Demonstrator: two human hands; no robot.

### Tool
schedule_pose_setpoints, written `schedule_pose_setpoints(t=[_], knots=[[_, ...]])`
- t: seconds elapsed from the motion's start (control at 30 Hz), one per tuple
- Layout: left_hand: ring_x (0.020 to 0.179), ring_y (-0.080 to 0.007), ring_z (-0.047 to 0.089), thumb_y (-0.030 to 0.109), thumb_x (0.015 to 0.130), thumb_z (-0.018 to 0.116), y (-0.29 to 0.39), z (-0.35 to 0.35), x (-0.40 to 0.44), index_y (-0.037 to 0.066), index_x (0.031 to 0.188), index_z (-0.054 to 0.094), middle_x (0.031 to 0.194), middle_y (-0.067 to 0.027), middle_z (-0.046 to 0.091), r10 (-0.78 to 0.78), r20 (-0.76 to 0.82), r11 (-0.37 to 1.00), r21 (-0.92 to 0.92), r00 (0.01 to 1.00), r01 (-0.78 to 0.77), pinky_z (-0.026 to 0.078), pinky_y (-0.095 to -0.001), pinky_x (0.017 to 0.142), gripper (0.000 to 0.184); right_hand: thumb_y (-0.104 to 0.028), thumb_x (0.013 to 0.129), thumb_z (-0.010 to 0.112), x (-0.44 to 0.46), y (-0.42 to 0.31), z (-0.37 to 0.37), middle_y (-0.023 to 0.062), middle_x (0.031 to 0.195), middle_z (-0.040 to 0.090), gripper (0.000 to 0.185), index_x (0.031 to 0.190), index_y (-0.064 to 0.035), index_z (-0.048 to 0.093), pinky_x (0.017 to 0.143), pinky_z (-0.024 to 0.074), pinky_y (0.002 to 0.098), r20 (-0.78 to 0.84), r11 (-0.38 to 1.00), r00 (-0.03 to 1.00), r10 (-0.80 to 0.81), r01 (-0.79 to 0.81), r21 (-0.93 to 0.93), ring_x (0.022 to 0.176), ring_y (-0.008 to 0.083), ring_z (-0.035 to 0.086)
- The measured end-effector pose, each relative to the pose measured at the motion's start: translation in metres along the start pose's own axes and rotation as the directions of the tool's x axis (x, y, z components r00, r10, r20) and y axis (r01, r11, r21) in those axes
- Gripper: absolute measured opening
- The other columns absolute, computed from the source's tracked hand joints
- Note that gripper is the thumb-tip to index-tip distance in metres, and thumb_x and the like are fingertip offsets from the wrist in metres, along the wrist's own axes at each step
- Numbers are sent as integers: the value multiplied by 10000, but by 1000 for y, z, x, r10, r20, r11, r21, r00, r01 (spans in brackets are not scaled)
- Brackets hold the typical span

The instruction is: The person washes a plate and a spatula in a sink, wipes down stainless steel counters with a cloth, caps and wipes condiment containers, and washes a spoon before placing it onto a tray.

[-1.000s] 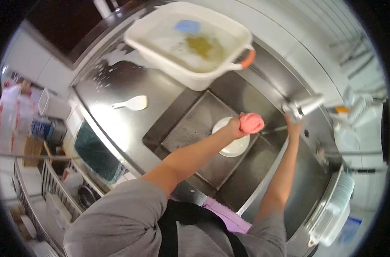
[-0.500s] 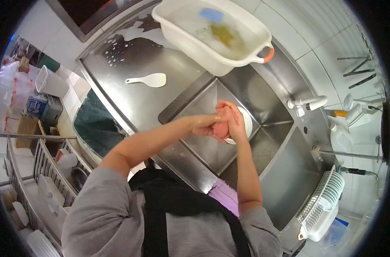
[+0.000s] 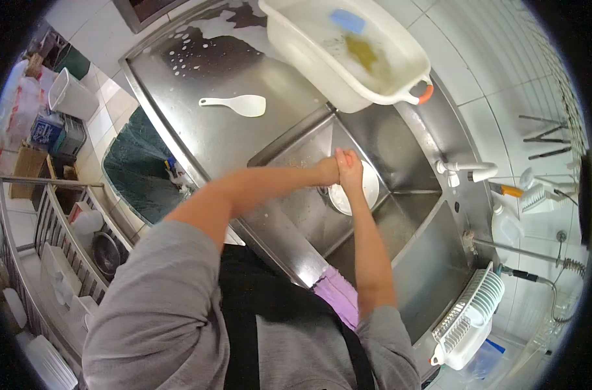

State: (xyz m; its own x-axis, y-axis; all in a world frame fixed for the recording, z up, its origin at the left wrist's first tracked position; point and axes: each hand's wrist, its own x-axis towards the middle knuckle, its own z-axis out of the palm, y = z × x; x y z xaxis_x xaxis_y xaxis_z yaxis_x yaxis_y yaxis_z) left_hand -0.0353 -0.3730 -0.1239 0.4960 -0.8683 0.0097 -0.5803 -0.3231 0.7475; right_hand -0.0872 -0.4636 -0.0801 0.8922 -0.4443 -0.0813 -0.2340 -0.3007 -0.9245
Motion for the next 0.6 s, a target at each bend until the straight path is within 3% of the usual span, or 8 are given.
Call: schedule_pose_setpoints(t=[0.03,0.13,0.23,0.3,0.4,0.5,0.53,0.6], knots=[[682,-280,673,120,737,654,-2,7,-5,41,825,653,764,-170,681,-1,-92,994,112,996,12,527,-410,597,117,-296,891,639,-1,11,6,53,656,582,300,822,-9,586,591,441,295,-59,998,998,-9,5,-64,655,124,527],[809,-326,676,109,745,654,26,-19,-35,40,921,647,906,-173,686,-400,209,916,71,892,394,529,-420,687,189,-306,911,600,6,110,25,56,684,598,305,859,-6,607,595,448,321,-126,977,970,206,-212,-37,651,156,550],[855,-331,667,140,752,662,1,-4,-57,50,911,626,931,-162,677,-271,11,960,72,962,270,524,-442,715,186,-297,921,576,-13,52,34,63,715,602,304,929,5,605,646,470,339,-35,930,932,361,-358,81,676,195,565],[846,-341,660,146,762,660,5,-47,-81,51,913,600,914,-155,668,-252,-209,964,32,945,264,517,-448,711,189,-288,933,565,-14,-34,43,85,847,611,324,1033,19,593,735,484,345,87,948,945,315,-318,15,810,209,575],[837,-362,640,174,775,672,19,-159,-163,47,923,557,882,-152,646,-251,-521,960,-28,815,278,506,-454,704,226,-298,935,582,7,-96,98,130,1069,578,357,1158,-19,557,836,463,343,92,966,971,-221,231,-115,988,246,557],[832,-386,618,219,784,690,-1,-226,-275,49,931,532,861,-162,624,-279,-746,935,-67,604,349,495,-459,702,275,-240,921,578,20,-153,178,147,1197,552,353,1225,-66,538,925,426,403,249,705,783,-570,622,-342,1100,303,530],[831,-394,611,235,786,696,-10,-242,-321,51,933,527,856,-168,617,-282,-802,923,-77,527,378,492,-461,703,290,-216,916,572,28,-159,205,149,1225,546,356,1243,-82,533,951,412,426,297,566,690,-660,717,-407,1127,319,521],[834,-397,604,266,776,713,-28,-263,-417,63,952,529,853,-176,606,-344,-860,873,-145,377,465,486,-462,696,326,-164,897,549,39,-144,246,141,1266,532,374,1263,-92,531,976,390,467,316,403,730,-605,624,-669,1176,324,494]])
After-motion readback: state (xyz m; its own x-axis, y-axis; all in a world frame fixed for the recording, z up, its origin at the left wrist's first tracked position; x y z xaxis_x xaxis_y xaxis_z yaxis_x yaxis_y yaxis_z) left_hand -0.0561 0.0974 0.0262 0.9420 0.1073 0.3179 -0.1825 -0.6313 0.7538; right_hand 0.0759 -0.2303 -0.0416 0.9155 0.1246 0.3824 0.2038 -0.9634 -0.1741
